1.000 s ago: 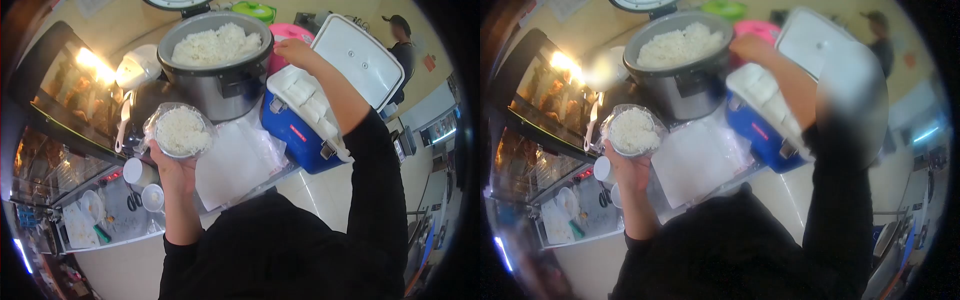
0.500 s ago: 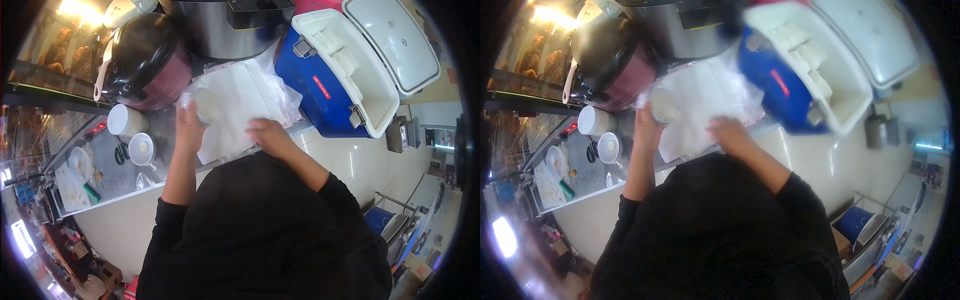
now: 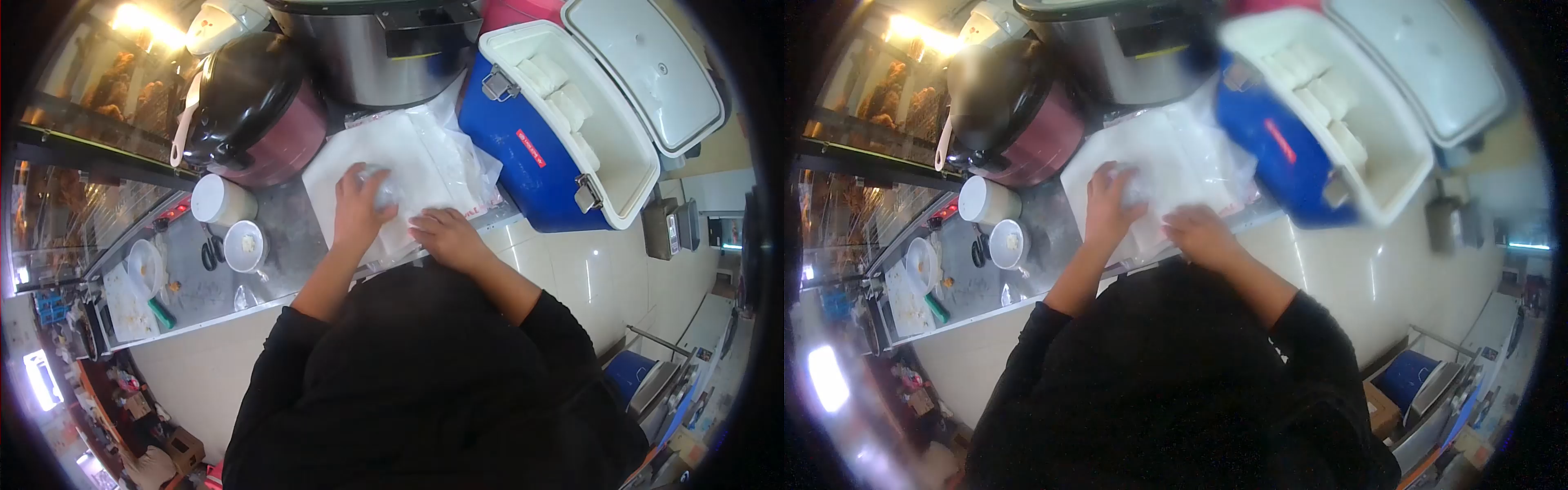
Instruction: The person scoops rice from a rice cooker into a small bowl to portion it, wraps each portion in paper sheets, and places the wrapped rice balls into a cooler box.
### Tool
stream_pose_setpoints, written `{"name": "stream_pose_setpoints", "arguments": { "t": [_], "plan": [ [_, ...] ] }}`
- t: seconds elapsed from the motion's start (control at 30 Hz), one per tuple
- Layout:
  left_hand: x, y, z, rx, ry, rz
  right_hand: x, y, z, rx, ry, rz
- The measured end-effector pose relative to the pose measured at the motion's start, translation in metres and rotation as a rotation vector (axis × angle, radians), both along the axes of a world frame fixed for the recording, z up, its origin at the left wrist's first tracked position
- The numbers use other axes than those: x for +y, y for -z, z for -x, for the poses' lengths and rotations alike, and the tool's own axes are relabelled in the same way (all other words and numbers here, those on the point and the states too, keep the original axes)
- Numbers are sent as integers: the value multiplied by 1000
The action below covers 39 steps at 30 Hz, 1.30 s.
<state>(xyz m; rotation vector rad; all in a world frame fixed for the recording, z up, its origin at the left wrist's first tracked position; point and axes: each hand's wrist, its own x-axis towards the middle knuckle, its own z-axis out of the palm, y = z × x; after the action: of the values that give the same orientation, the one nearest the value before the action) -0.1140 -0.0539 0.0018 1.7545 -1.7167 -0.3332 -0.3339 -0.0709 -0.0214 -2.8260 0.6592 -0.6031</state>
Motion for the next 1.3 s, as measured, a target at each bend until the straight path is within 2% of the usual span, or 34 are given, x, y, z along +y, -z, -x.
{"name": "stream_pose_setpoints", "arguments": {
  "t": [0.13, 0.2, 0.33, 0.4, 0.5, 0.6, 0.67, 0.77, 0.83, 0.87, 0.93, 0.97, 1.07, 1.13, 1.17, 1.23, 1.3],
  "plan": [
    [7, 33, -42, 380, -250, 108, -1, -25, -5, 200, 3, -114],
    [21, 35, -68, 669, -430, -35, 1, -32, -9, 260, 42, -213],
    [50, -10, -99, 400, -561, -291, -3, -45, -11, 300, 32, -372],
    [58, -24, -107, 229, -586, -462, -8, -48, -12, 281, 22, -344],
    [58, -37, -93, -257, -609, 230, -19, -69, -17, 285, 10, -326],
    [57, -74, -63, -219, -367, 453, -35, -79, -28, 282, 35, -272],
    [62, -75, -43, -205, -75, 356, -51, -76, -35, 258, 30, -264],
    [41, -82, -23, -209, 147, 213, -72, -56, -42, 167, -37, -320],
    [38, -62, -31, -22, 119, -219, -83, -50, -50, 53, -100, -348],
    [37, -47, -37, 74, 104, -435, -87, -46, -52, 12, -77, -474],
    [34, -14, -57, 270, 34, -482, -96, -39, -57, -71, -33, -725],
    [32, -9, -62, 367, -1, -507, -100, -35, -58, -64, -7, -755],
    [26, 2, -65, 398, -188, -586, -109, -19, -56, -31, 75, -824],
    [27, 1, -53, 139, -326, -361, -112, -5, -57, 1, 136, -834],
    [28, -1, -44, 11, -392, -246, -113, 0, -58, -67, 158, -789],
    [29, 7, -35, -272, -189, -111, -116, 9, -59, -199, 197, -697],
    [30, 8, -23, -480, 37, 35, -128, 18, -64, -240, 221, -472]
  ]
}}
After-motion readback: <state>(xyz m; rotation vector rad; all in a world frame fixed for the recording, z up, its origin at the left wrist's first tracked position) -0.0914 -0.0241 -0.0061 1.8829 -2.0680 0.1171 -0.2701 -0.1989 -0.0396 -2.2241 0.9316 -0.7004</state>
